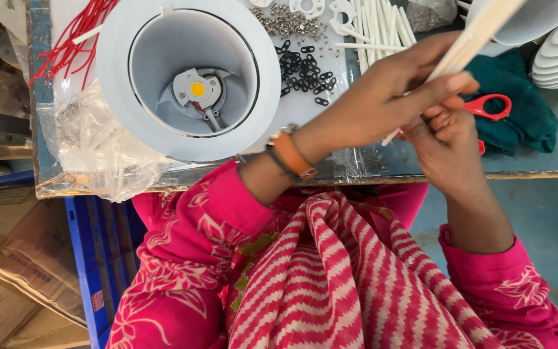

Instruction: The person gathers white plastic rods and uses red-handled scissors to cut them into shorter segments. The cut pieces are placed on the workbench alongside other lighting assembly components.

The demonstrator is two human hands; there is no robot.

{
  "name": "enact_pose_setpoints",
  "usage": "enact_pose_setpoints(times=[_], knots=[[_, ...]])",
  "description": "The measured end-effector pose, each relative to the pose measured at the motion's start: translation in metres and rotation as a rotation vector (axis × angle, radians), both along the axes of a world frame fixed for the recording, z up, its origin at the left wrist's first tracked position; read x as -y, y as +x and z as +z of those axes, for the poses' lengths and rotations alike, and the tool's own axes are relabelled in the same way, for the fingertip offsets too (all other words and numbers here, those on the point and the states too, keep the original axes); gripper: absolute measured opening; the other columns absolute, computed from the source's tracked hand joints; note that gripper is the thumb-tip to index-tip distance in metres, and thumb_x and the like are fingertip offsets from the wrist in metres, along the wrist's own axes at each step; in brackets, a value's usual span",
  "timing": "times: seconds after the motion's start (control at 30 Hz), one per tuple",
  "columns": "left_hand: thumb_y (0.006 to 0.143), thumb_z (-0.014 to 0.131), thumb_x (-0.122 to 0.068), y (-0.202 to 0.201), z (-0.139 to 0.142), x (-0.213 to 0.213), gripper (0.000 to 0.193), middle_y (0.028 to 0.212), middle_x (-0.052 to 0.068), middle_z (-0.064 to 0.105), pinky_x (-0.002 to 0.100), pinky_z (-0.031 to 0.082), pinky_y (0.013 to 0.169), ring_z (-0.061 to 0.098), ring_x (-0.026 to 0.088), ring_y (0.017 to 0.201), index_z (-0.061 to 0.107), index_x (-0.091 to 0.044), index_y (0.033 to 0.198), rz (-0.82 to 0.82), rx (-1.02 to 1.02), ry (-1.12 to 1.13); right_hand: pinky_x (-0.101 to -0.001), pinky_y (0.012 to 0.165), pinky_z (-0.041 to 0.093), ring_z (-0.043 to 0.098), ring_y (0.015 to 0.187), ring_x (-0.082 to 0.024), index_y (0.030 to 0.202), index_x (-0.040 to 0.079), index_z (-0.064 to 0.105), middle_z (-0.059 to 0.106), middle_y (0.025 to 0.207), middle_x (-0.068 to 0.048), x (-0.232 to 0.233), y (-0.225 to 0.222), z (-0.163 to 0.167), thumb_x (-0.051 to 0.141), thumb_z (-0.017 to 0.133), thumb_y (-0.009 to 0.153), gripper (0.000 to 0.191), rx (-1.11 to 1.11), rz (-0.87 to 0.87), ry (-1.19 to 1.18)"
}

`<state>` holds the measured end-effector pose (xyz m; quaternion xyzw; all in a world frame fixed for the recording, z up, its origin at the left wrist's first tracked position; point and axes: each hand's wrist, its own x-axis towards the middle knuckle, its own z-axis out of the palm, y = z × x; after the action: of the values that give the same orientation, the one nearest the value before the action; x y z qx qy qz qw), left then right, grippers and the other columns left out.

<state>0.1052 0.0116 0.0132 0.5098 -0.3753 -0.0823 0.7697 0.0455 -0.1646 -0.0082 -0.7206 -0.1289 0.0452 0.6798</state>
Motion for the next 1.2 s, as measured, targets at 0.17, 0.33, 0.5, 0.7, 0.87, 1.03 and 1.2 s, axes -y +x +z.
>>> enact_pose_setpoints(times=[0.17,0.33,0.5,0.7,0.87,1.03,1.2], knots=[[0.105,0.069,-0.023,-0.008,-0.022,-0.022,0.040,0.111,0.004,0.077,0.023,0.059,0.081,0.070,0.006,0.092,0.064,-0.001,0.138,0.096,0.005,0.333,-0.0265,0.092,0.054,0.063,0.104,-0.010,0.118,-0.003,0.065,0.069,0.113,-0.007,0.010,-0.002,-0.013,0.004,0.055,0.109,0.015,-0.021,0.067,-0.148],[0.104,0.069,-0.013,-0.017,-0.036,-0.023,0.035,0.117,0.007,0.076,0.025,0.056,0.092,0.066,0.006,0.104,0.065,0.001,0.136,0.157,-0.046,0.274,-0.0288,0.087,0.053,0.067,0.100,-0.013,0.111,-0.003,0.065,0.070,0.108,-0.010,0.005,0.007,-0.020,0.003,0.060,0.101,0.012,0.227,0.026,-0.431],[0.103,0.066,-0.013,-0.022,-0.042,-0.016,0.036,0.119,0.004,0.073,0.023,0.055,0.087,0.064,0.007,0.102,0.065,0.003,0.135,0.118,-0.269,0.208,-0.0274,0.078,0.056,0.069,0.085,-0.009,0.106,-0.001,0.070,0.075,0.091,-0.004,-0.006,0.008,-0.016,0.009,0.063,0.098,0.014,-0.004,0.005,-0.358],[0.107,0.058,-0.011,-0.025,-0.046,-0.023,0.035,0.124,0.003,0.072,0.023,0.054,0.089,0.063,0.007,0.104,0.063,0.002,0.139,0.046,-0.282,0.202,-0.0270,0.072,0.052,0.061,0.078,-0.006,0.103,0.000,0.074,0.076,0.082,-0.003,-0.008,0.005,-0.014,0.016,0.068,0.096,0.019,-0.068,0.008,-0.376],[0.108,0.056,-0.011,-0.025,-0.043,-0.027,0.038,0.124,0.004,0.070,0.023,0.053,0.087,0.061,0.008,0.100,0.060,0.003,0.143,0.025,-0.285,0.192,-0.0285,0.069,0.051,0.059,0.074,-0.007,0.101,0.001,0.075,0.074,0.077,-0.006,-0.011,0.006,-0.010,0.019,0.070,0.096,0.019,-0.088,0.012,-0.444],[0.105,0.059,-0.009,-0.023,-0.038,-0.027,0.039,0.129,0.008,0.071,0.024,0.055,0.086,0.064,0.009,0.103,0.059,0.004,0.141,0.035,-0.345,0.150,-0.0289,0.071,0.052,0.065,0.075,-0.008,0.103,0.002,0.072,0.075,0.082,-0.004,-0.016,0.005,0.000,0.019,0.065,0.096,0.020,-0.031,0.039,-0.446],[0.102,0.062,-0.008,-0.019,-0.039,-0.029,0.036,0.122,0.009,0.073,0.025,0.056,0.091,0.067,0.010,0.106,0.064,0.005,0.136,0.112,-0.293,0.163,-0.0294,0.071,0.052,0.062,0.074,-0.010,0.107,0.003,0.070,0.073,0.081,-0.006,-0.023,0.005,0.004,0.019,0.065,0.095,0.020,-0.037,0.044,-0.430]])
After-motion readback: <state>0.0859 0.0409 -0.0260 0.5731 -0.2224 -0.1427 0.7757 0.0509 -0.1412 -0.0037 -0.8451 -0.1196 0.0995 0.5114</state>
